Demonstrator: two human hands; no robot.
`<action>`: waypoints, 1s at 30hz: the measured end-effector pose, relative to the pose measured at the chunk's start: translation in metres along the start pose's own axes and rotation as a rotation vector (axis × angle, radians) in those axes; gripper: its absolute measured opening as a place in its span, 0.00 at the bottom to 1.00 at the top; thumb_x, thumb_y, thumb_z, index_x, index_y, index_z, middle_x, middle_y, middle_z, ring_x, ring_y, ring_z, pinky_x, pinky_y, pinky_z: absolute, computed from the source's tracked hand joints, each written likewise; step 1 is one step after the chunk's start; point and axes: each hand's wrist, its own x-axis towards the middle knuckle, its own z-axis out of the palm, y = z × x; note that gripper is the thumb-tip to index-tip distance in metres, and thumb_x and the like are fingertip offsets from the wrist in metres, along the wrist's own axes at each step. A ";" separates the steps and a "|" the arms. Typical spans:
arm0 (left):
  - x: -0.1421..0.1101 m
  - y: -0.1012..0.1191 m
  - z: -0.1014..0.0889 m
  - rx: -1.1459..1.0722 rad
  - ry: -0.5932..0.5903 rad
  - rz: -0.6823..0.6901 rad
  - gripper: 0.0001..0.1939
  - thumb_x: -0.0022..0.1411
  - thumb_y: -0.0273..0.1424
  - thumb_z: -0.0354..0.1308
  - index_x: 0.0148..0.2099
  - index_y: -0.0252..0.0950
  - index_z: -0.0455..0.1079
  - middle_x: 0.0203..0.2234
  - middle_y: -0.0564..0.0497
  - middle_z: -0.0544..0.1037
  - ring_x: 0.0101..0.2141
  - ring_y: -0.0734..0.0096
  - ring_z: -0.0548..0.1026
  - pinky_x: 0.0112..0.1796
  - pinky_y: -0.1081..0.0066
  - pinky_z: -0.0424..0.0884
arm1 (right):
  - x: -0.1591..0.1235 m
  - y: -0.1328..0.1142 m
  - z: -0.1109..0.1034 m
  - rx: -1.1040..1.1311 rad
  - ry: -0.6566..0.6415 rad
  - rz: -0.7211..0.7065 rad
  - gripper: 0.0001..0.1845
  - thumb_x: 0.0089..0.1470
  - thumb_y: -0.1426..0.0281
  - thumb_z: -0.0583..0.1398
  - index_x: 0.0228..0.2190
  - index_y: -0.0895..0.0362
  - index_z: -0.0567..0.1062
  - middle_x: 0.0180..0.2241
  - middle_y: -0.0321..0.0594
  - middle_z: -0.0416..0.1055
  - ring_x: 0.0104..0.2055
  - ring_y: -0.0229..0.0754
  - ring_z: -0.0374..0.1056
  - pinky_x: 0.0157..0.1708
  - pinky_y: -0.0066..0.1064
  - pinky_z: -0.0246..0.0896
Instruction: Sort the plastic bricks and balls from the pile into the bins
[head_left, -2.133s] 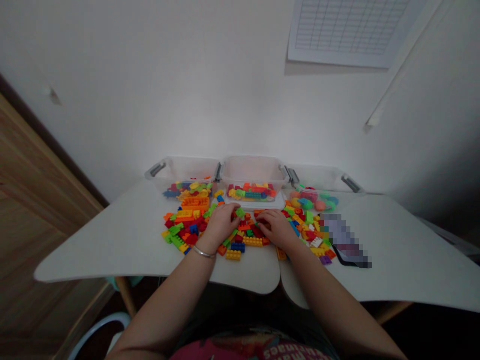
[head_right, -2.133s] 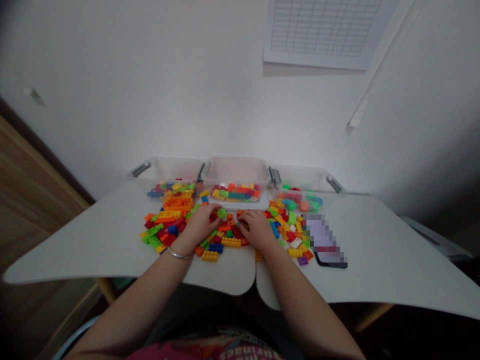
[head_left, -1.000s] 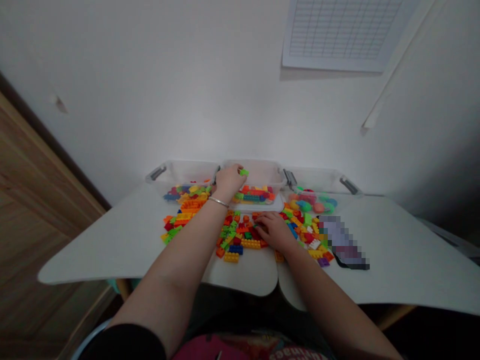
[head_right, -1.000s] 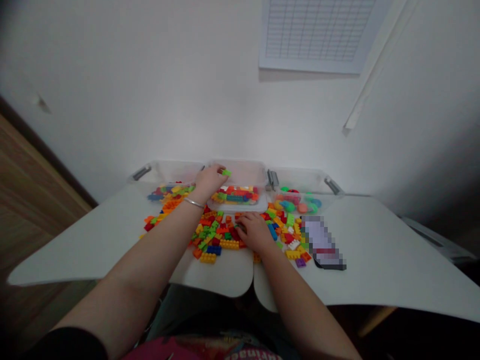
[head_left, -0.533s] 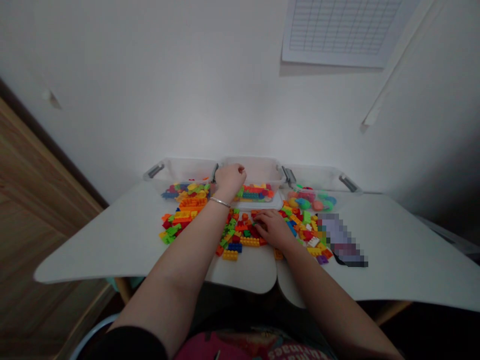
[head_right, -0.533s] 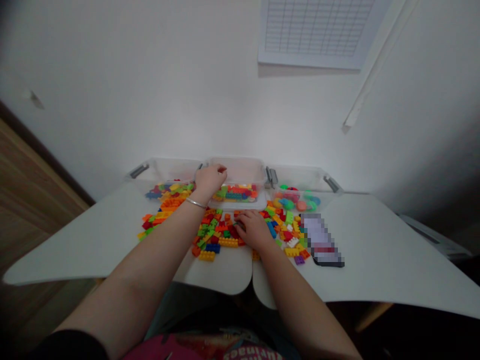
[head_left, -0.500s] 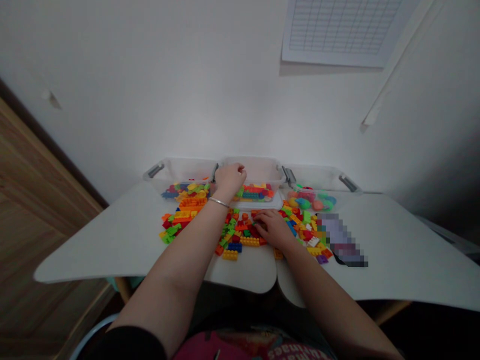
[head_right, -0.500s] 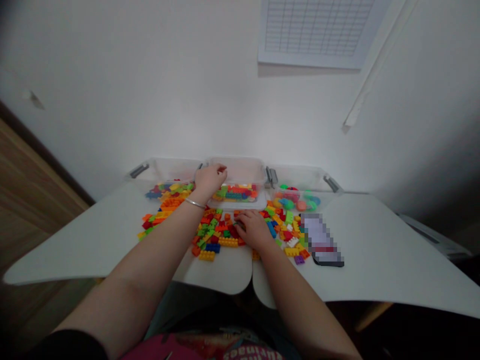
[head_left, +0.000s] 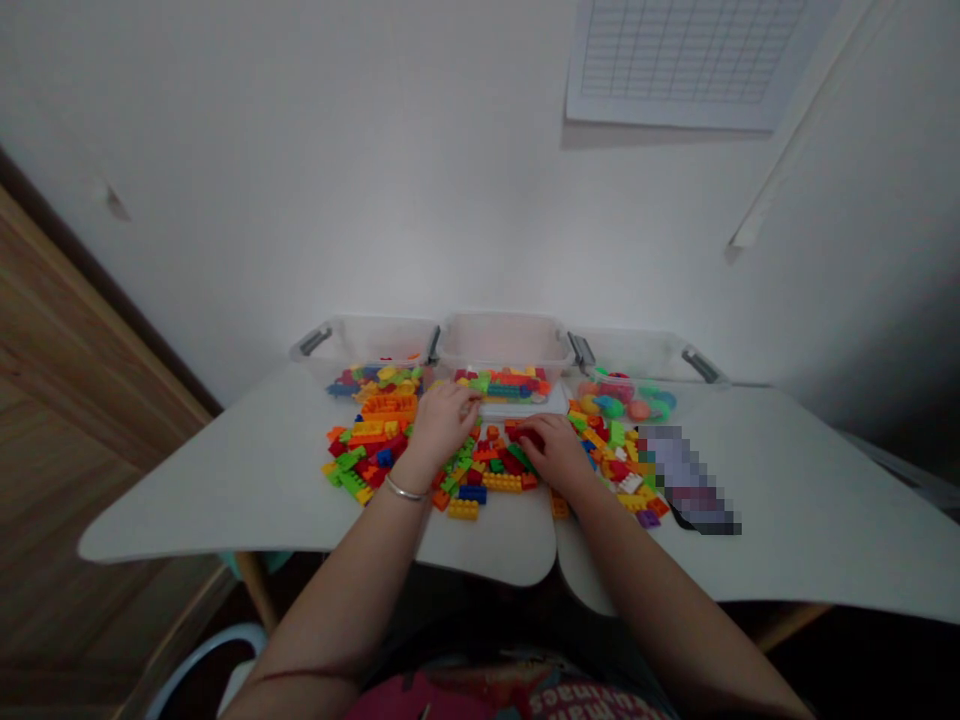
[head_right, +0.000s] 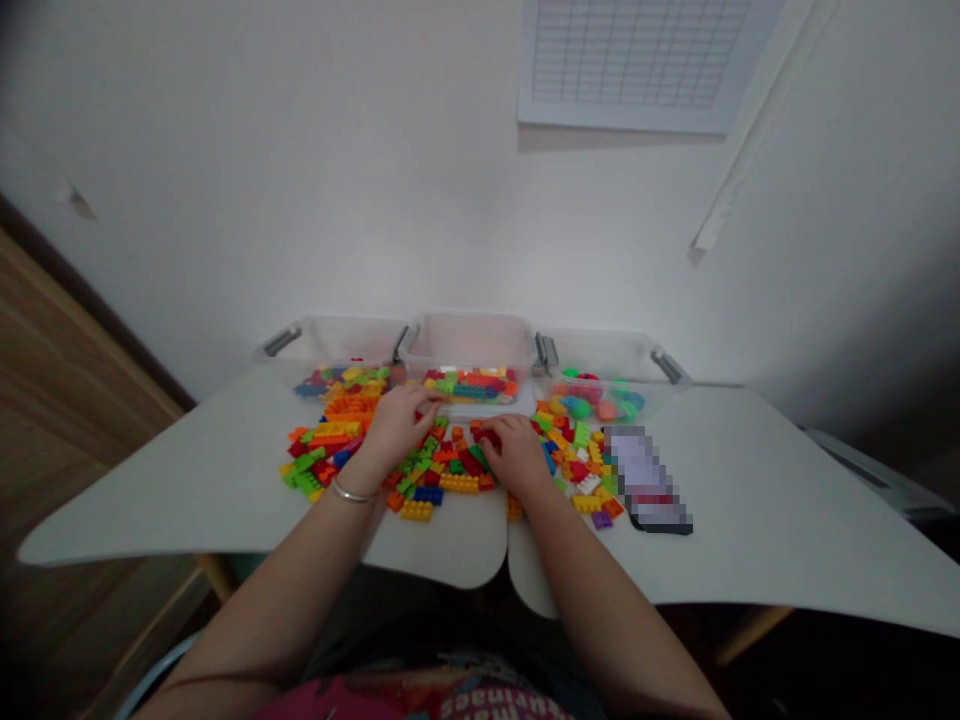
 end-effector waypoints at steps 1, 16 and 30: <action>-0.004 -0.001 0.004 0.038 -0.039 0.000 0.11 0.62 0.29 0.54 0.44 0.38 0.76 0.41 0.45 0.79 0.44 0.57 0.74 0.47 0.58 0.68 | 0.000 0.002 0.001 -0.004 0.014 0.019 0.09 0.58 0.70 0.58 0.39 0.55 0.78 0.42 0.44 0.76 0.48 0.47 0.66 0.52 0.40 0.59; -0.018 0.001 0.014 0.233 -0.186 0.020 0.12 0.63 0.32 0.55 0.46 0.38 0.76 0.43 0.42 0.76 0.45 0.54 0.72 0.48 0.55 0.66 | 0.001 0.009 0.006 -0.035 0.008 0.081 0.09 0.56 0.70 0.58 0.39 0.56 0.76 0.42 0.45 0.75 0.49 0.49 0.65 0.53 0.42 0.59; -0.014 -0.008 0.026 0.076 -0.190 0.041 0.10 0.60 0.26 0.56 0.42 0.39 0.76 0.40 0.45 0.79 0.44 0.58 0.73 0.48 0.59 0.67 | 0.000 0.011 0.009 -0.021 0.015 0.060 0.09 0.57 0.70 0.58 0.39 0.56 0.77 0.42 0.44 0.75 0.48 0.47 0.65 0.52 0.41 0.59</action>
